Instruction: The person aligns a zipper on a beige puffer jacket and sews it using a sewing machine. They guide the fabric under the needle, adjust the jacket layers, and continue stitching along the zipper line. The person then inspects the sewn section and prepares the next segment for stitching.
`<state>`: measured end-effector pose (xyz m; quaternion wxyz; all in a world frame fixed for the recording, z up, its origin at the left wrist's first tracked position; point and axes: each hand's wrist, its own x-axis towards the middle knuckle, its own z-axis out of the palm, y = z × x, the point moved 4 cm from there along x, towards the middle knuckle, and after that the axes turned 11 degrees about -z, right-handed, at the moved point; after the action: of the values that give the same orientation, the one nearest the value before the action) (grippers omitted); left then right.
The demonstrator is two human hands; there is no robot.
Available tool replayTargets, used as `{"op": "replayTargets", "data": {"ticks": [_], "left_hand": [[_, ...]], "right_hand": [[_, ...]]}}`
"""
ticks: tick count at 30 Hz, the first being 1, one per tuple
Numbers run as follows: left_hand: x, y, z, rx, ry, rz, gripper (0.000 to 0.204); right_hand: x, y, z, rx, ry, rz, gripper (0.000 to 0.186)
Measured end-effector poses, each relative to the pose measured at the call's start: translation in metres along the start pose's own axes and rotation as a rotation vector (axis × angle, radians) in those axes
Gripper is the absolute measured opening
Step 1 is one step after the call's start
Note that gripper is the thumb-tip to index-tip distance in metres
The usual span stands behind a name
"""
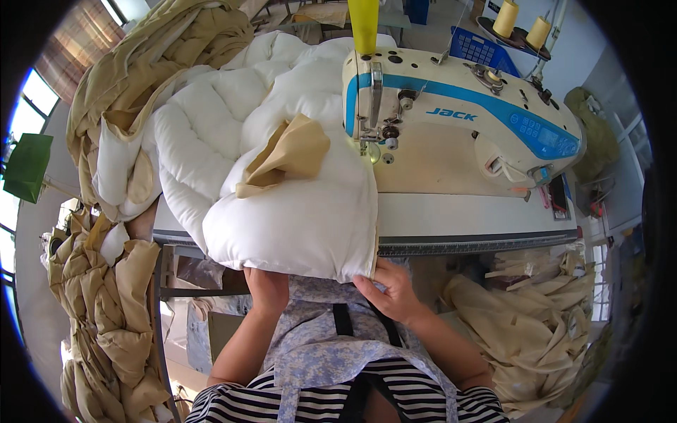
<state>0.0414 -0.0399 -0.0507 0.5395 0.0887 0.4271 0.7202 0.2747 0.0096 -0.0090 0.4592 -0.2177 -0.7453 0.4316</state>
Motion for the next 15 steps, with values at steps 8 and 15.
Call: {"op": "replayTargets", "data": {"ticks": [8, 15], "left_hand": [[-0.005, 0.0, 0.009, 0.204, -0.275, -0.574, 0.041], [0.089, -0.007, 0.056, 0.179, -0.34, -0.653, 0.041]], "right_hand": [[-0.002, 0.008, 0.005, 0.082, -0.049, 0.147, 0.027], [0.001, 0.002, 0.005, 0.118, -0.078, 0.153, 0.027]]}}
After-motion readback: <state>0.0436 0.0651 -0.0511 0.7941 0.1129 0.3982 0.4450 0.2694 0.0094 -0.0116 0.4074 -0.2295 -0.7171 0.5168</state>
